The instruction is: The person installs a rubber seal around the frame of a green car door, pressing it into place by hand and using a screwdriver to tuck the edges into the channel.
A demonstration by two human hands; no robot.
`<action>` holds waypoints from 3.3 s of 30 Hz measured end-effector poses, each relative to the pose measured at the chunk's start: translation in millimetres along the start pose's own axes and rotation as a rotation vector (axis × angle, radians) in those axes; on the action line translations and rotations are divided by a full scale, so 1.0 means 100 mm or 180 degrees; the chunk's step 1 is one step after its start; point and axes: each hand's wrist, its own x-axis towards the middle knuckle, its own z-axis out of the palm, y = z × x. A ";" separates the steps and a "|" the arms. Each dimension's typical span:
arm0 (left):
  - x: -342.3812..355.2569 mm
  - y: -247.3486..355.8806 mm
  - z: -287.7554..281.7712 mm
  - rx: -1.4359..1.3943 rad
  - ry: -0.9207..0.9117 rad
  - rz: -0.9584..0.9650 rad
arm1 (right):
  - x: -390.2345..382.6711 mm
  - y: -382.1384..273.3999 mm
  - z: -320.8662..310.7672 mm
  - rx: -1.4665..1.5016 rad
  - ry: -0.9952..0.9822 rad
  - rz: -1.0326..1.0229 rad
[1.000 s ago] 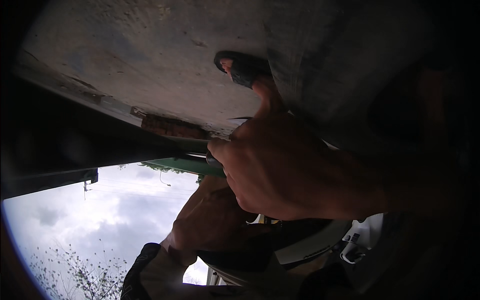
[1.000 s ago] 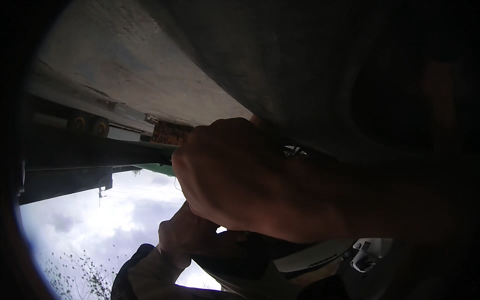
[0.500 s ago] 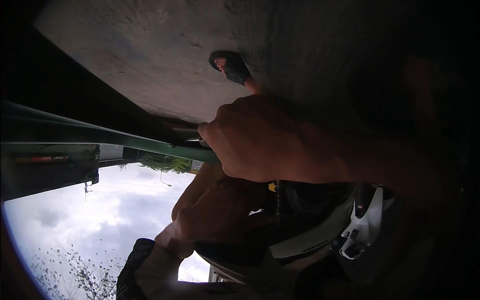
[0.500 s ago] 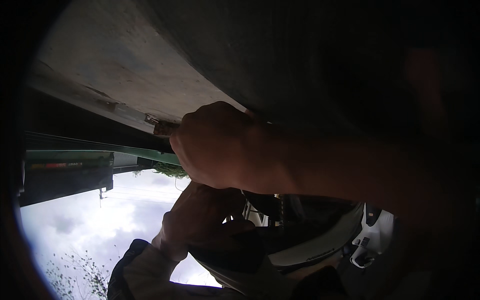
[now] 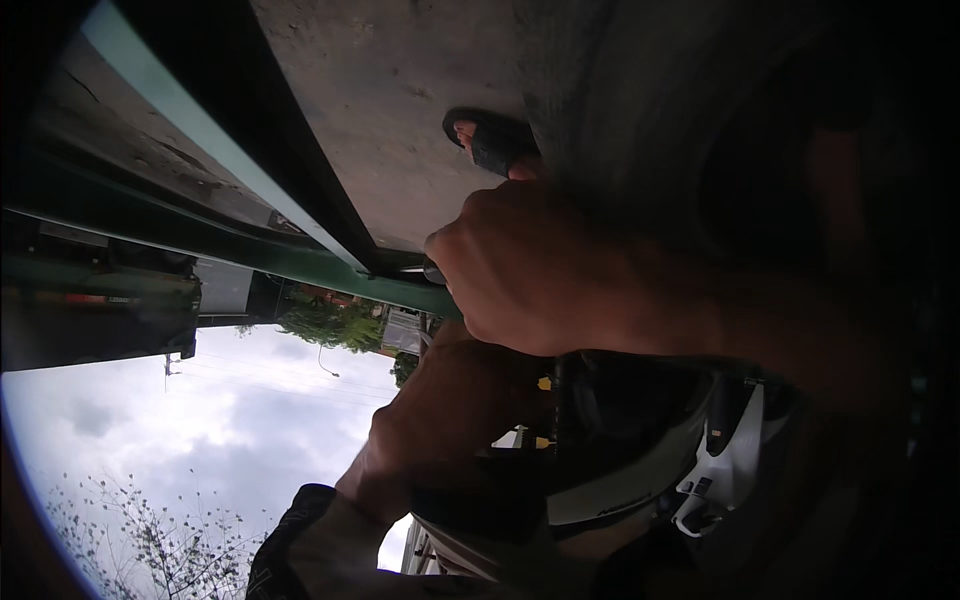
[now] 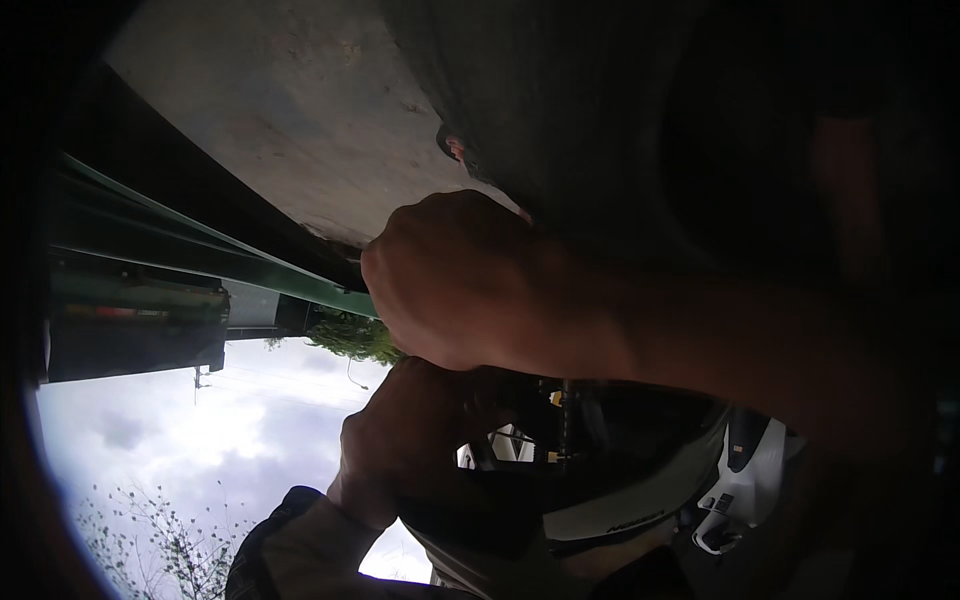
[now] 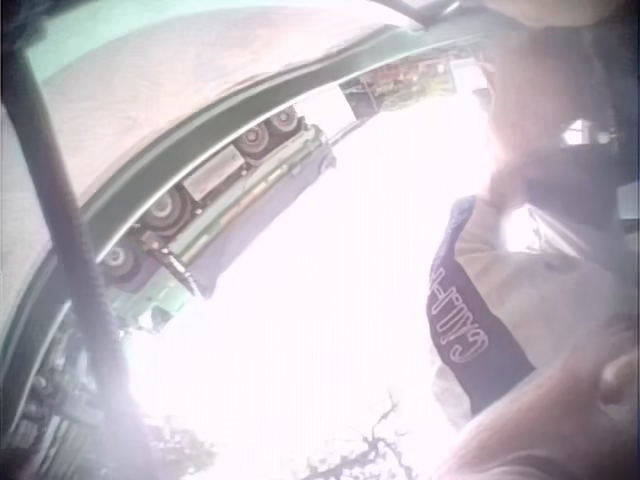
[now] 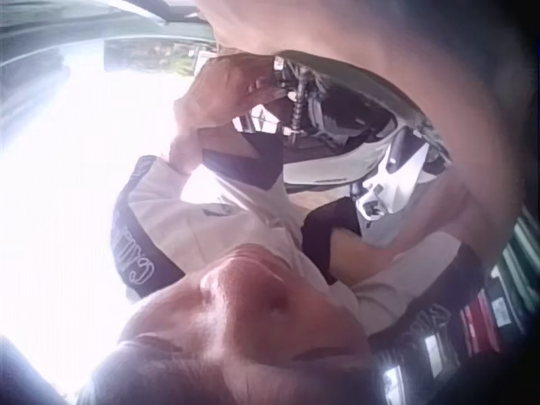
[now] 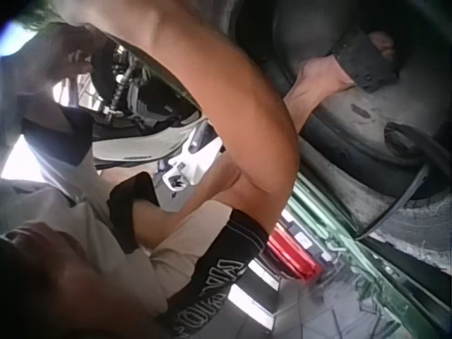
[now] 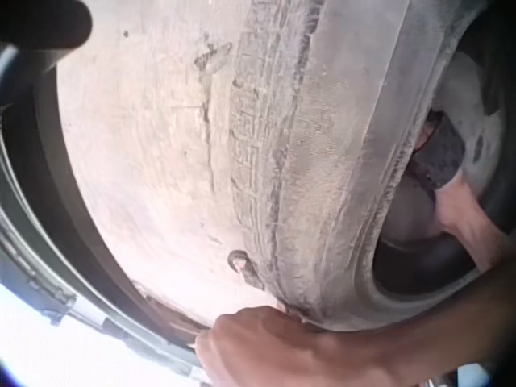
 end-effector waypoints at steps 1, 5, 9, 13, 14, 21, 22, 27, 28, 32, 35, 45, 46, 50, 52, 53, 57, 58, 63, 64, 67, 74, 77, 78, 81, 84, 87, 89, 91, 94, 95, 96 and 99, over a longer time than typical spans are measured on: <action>-0.09 0.02 0.05 -0.0059 0.0231 -0.0181 | 0.03 -0.04 0.04 0.0097 0.0125 -0.0018; -0.25 0.07 0.15 0.0028 0.0421 -0.0378 | 0.10 -0.09 -0.02 0.0313 0.0769 0.0165; -0.27 0.07 0.31 -0.0102 0.0741 -0.0138 | -0.06 -0.15 -0.43 0.0964 0.0501 0.1202; -0.07 -0.15 0.74 -0.0439 0.0989 0.0873 | -0.40 -0.14 -0.63 0.0746 0.0528 0.1306; -0.03 -0.11 0.74 -0.0529 0.0888 0.0942 | -0.45 -0.17 -0.68 0.0796 0.0534 0.1296; -0.13 0.04 0.71 -0.0155 -0.1091 0.0508 | -0.43 0.08 -0.11 0.0243 -0.0359 0.0842; -0.07 0.01 0.72 -0.0269 -0.1091 0.0911 | -0.50 0.16 0.04 0.0011 -0.0526 0.0796; -0.08 0.10 0.43 -0.0534 -0.1261 0.0518 | -0.54 0.18 0.24 -0.0127 -0.0761 0.0492; -0.04 0.07 0.48 -0.0486 -0.1282 0.0489 | -0.60 0.20 0.26 -0.0068 -0.0838 0.0549; -0.13 0.11 0.47 -0.0456 -0.0931 0.0912 | -0.81 0.15 0.24 0.0323 -0.1116 0.0816; -0.14 0.24 0.40 -0.0456 -0.0654 0.0444 | -1.03 0.20 0.31 0.0623 -0.1464 0.1167; -0.04 0.10 0.55 -0.0536 -0.0023 0.0446 | -2.19 0.37 0.52 -0.1887 -0.3502 -0.1172; -0.03 0.08 0.55 -0.0553 -0.0035 0.0449 | -2.25 0.38 0.54 -0.2220 -0.3591 -0.1635; -0.07 0.00 0.63 -0.0697 0.0127 0.0725 | -2.16 0.43 0.41 -0.1225 -0.4271 0.0233; -0.10 -0.01 0.69 -0.0631 0.0471 0.0855 | -2.10 0.48 0.33 -0.0320 -0.4385 0.1840; -0.10 -0.03 0.72 -0.0614 0.0562 0.0881 | -2.07 0.50 0.29 0.0145 -0.4353 0.2640; -0.01 -0.14 0.76 -0.0843 0.0247 0.0855 | -2.37 0.76 0.49 -0.0170 -0.4520 0.2416; -0.01 -0.12 0.77 -0.0876 0.0260 0.0871 | -2.42 0.77 0.50 -0.0263 -0.4567 0.2339; -0.06 -0.10 0.77 -0.0990 0.0261 0.0807 | -2.41 0.74 0.49 -0.0555 -0.4602 0.2187; -0.06 -0.11 0.79 -0.1001 0.0264 0.0805 | -2.40 0.73 0.50 -0.0626 -0.4569 0.2175; -0.03 -0.14 0.86 -0.1113 0.0436 0.0912 | -2.44 0.68 0.49 -0.0846 -0.4465 0.2179; 0.03 -0.12 0.98 -0.1215 0.0384 0.0713 | -2.39 0.44 0.46 -0.1408 -0.4180 0.2036; 0.05 -0.14 1.02 -0.1204 0.0330 0.0747 | -2.12 0.26 0.59 -0.1659 -0.3991 0.1807; 0.04 -0.17 1.02 -0.1144 0.0291 0.0718 | -1.98 0.20 0.63 -0.1687 -0.3944 0.1723; 0.04 -0.19 1.00 -0.1162 0.0341 0.0720 | -1.58 0.07 0.56 -0.1440 -0.3941 0.1780; 0.07 -0.22 1.00 -0.1096 0.0575 0.0786 | -1.41 0.06 0.65 -0.1344 -0.3827 0.1622; 0.04 -0.21 1.05 -0.1401 0.0454 0.0710 | -1.30 0.07 0.58 -0.1263 -0.3673 0.1581; 0.09 -0.24 1.08 -0.1290 0.0444 0.0784 | -1.18 0.10 0.44 -0.1195 -0.3417 0.1574; 0.06 -0.24 1.11 -0.1191 0.0413 0.0860 | -0.97 0.05 0.30 -0.0864 -0.2844 0.1645; 0.06 -0.25 1.11 -0.1309 0.0491 0.0778 | -0.72 -0.04 0.15 -0.1080 -0.2770 0.1503; 0.08 -0.24 1.09 -0.1286 0.0491 0.0827 | -0.74 -0.04 0.10 -0.0972 -0.2557 0.1544; 0.07 -0.24 1.08 -0.1256 0.0486 0.0851 | -0.80 -0.02 0.08 -0.0962 -0.2558 0.1535; 0.06 -0.25 1.06 -0.1233 0.0448 0.0695 | -0.92 0.03 -0.04 -0.1067 -0.2606 0.1815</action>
